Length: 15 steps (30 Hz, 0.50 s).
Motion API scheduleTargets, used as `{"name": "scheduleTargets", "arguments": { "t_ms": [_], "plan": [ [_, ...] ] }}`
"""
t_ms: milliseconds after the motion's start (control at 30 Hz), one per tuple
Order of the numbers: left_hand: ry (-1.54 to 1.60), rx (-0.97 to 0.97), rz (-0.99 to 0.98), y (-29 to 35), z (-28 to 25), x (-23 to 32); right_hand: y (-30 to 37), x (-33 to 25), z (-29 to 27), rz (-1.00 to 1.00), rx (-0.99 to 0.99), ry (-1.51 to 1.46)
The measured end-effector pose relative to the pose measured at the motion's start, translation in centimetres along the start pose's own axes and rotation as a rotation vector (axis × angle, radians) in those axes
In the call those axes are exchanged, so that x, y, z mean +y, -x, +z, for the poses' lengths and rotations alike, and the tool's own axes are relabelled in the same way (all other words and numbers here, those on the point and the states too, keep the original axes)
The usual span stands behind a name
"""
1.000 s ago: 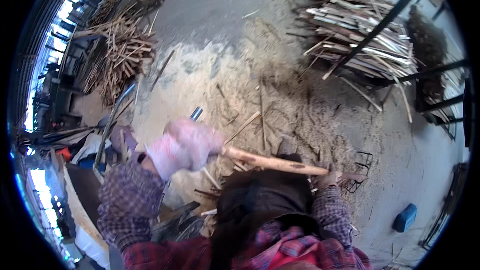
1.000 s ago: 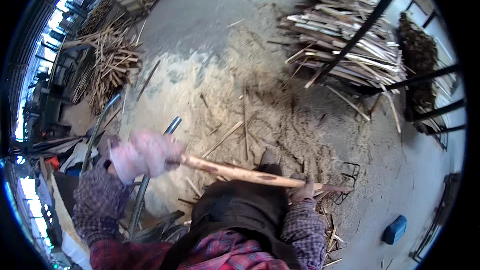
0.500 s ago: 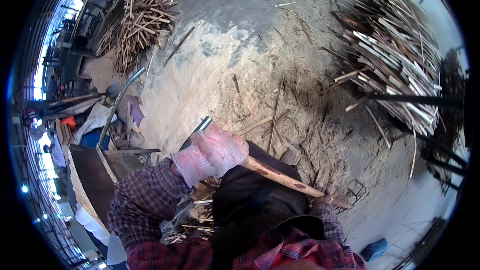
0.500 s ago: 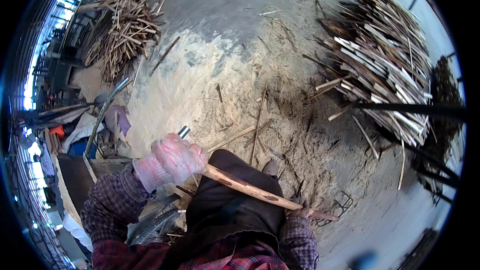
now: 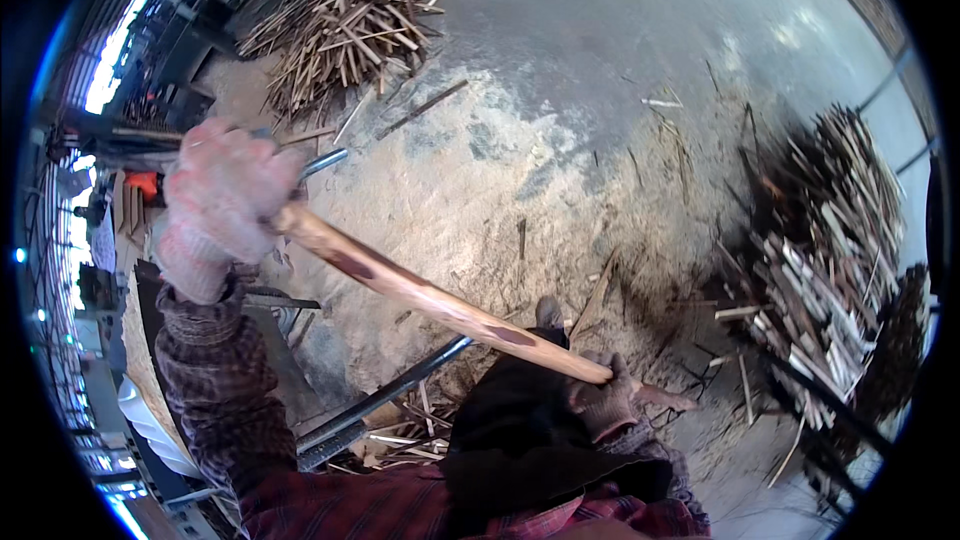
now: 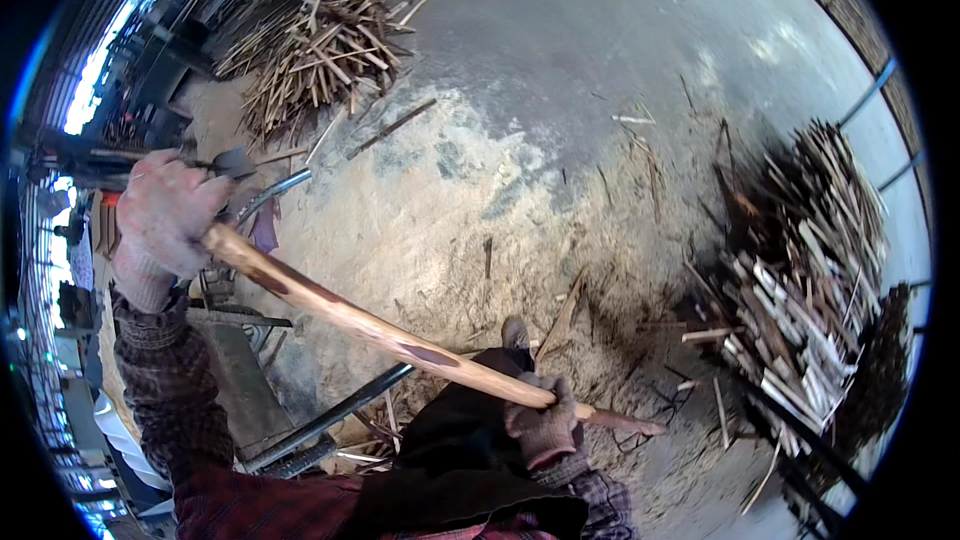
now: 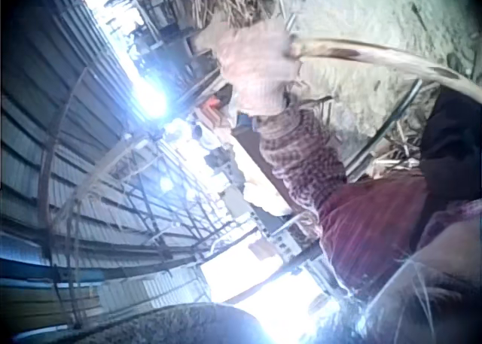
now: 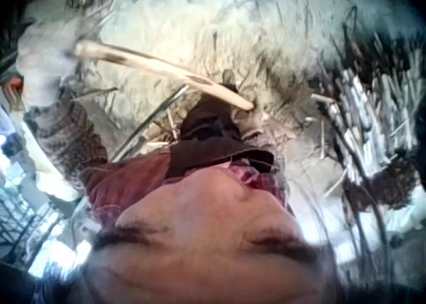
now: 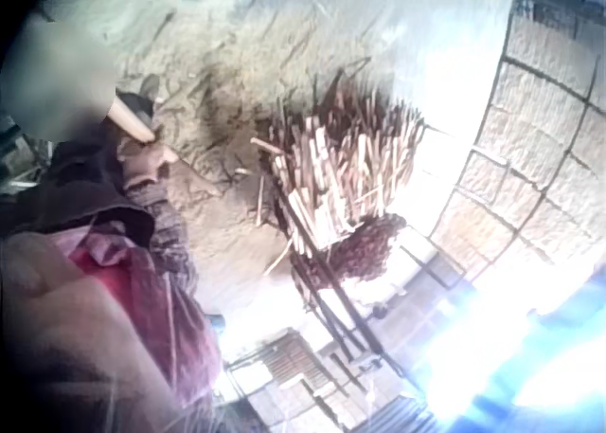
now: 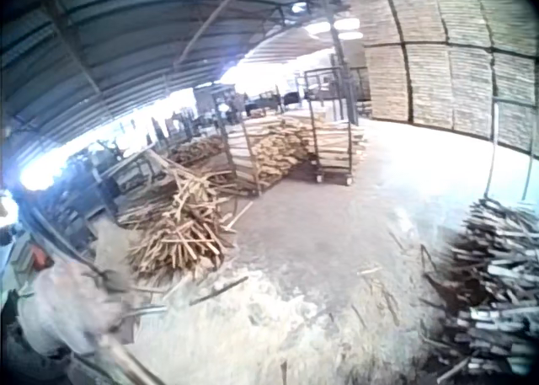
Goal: The person uses a pitchfork to move a large pile of wood scraps and sawdust. They then squat down and sort through the wood pieces by hand, picking up bundles of thin planks and placing them into a metal rack.
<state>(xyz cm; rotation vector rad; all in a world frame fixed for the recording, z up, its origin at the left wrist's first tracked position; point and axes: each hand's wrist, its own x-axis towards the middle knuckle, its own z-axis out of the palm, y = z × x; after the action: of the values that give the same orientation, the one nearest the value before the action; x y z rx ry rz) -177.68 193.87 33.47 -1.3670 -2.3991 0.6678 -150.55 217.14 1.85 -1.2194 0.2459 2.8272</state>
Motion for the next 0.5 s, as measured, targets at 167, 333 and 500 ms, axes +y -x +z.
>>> {"name": "scheduleTargets", "arguments": {
  "t_ms": [167, 333, 500],
  "plan": [
    [-0.161, -0.278, -0.357, 9.4, 1.2, -4.1, -5.8, 4.8, 9.1, 0.154, 0.320, -0.039],
    [-0.101, -0.428, -0.677, 16.1, -0.2, -2.2, -10.2, 7.7, 11.8, 0.278, 0.348, 0.190],
    [-0.105, -0.502, -0.974, 18.5, -0.7, 0.4, -13.2, 8.1, 17.6, 0.415, 0.377, 0.423]
  ]
}}
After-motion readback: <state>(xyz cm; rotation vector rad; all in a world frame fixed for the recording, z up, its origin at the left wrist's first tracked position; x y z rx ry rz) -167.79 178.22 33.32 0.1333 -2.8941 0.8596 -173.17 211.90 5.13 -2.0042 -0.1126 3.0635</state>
